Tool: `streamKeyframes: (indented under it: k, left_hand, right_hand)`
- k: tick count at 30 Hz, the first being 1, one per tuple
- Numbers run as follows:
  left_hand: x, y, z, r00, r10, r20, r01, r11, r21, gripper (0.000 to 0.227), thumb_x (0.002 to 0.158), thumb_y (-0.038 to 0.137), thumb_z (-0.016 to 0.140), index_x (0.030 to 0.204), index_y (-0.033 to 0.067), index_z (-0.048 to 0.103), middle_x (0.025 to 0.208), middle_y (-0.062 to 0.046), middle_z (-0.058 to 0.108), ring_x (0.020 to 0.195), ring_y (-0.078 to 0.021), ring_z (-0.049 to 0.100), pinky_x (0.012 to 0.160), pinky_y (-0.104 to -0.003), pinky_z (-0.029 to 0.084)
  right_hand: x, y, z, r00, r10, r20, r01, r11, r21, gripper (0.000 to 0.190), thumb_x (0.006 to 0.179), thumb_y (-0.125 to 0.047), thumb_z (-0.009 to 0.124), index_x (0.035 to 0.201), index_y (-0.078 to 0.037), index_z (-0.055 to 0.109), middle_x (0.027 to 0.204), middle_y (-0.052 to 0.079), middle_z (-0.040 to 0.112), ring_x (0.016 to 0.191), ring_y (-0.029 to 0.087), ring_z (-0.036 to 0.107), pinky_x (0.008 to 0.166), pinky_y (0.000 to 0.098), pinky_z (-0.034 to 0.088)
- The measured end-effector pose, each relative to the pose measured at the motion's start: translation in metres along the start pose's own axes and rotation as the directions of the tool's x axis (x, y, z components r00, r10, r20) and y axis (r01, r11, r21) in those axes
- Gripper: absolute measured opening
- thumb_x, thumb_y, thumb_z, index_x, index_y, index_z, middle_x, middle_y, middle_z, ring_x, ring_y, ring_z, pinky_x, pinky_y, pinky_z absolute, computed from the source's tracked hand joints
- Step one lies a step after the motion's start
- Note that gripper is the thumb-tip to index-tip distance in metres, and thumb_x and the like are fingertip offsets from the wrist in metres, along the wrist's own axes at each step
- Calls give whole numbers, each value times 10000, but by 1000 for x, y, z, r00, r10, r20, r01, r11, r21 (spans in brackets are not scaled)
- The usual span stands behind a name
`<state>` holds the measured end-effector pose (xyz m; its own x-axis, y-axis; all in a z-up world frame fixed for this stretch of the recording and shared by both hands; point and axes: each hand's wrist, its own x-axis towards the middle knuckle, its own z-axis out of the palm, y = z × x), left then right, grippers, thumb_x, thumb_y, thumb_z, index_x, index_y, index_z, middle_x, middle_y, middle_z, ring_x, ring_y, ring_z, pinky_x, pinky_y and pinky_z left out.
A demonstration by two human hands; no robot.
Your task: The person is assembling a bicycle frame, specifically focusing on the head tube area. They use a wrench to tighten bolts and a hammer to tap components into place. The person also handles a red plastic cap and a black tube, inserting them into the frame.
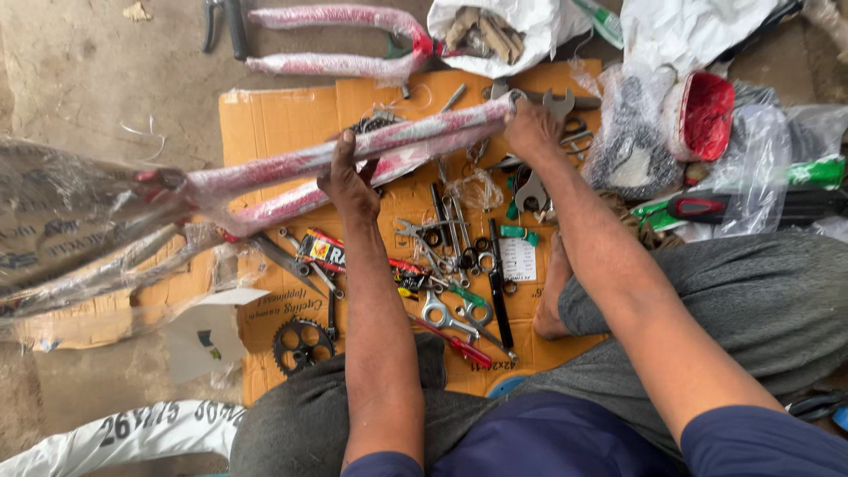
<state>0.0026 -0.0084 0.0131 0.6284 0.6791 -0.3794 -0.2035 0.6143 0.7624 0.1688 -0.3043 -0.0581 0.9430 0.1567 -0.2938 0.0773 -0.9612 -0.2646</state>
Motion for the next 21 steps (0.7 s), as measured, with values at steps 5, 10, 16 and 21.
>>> streamKeyframes:
  k: [5,10,16,21]
  left_hand:
    - [-1,1,1,1000,-7,-17,7,1000,-3,467,751,262,885,1095,-22,745,1057,-89,746,1032,-218,697,780,-469,659]
    - [-8,3,2,999,36,16,-35,999,-28,421,776,238,876,1097,17,715,1033,-88,730,1005,-215,702,753,-438,644]
    - [-7,1,0,997,54,50,-51,997,-66,427,772,224,889,1111,62,685,1031,-80,706,979,-209,688,736,-440,631]
    - [-2,-4,-7,999,41,15,-41,999,-4,439,768,235,891,1106,24,704,1040,-109,723,996,-231,711,747,-442,665]
  right_hand:
    - [23,25,30,999,-11,43,-6,928,372,412,1020,-294,651,1354,-53,647,1038,132,677,867,202,572,743,377,452]
    - [28,32,-12,949,110,296,-296,641,708,317,993,-217,649,1258,-56,717,925,63,685,636,85,492,551,232,438]
    - [11,7,-32,974,151,171,-225,515,827,91,975,-132,676,993,-55,720,710,-18,618,529,66,451,468,231,371]
    - [14,24,-57,990,-142,21,10,214,977,174,1031,-120,651,890,-18,650,722,73,594,576,136,553,581,287,544]
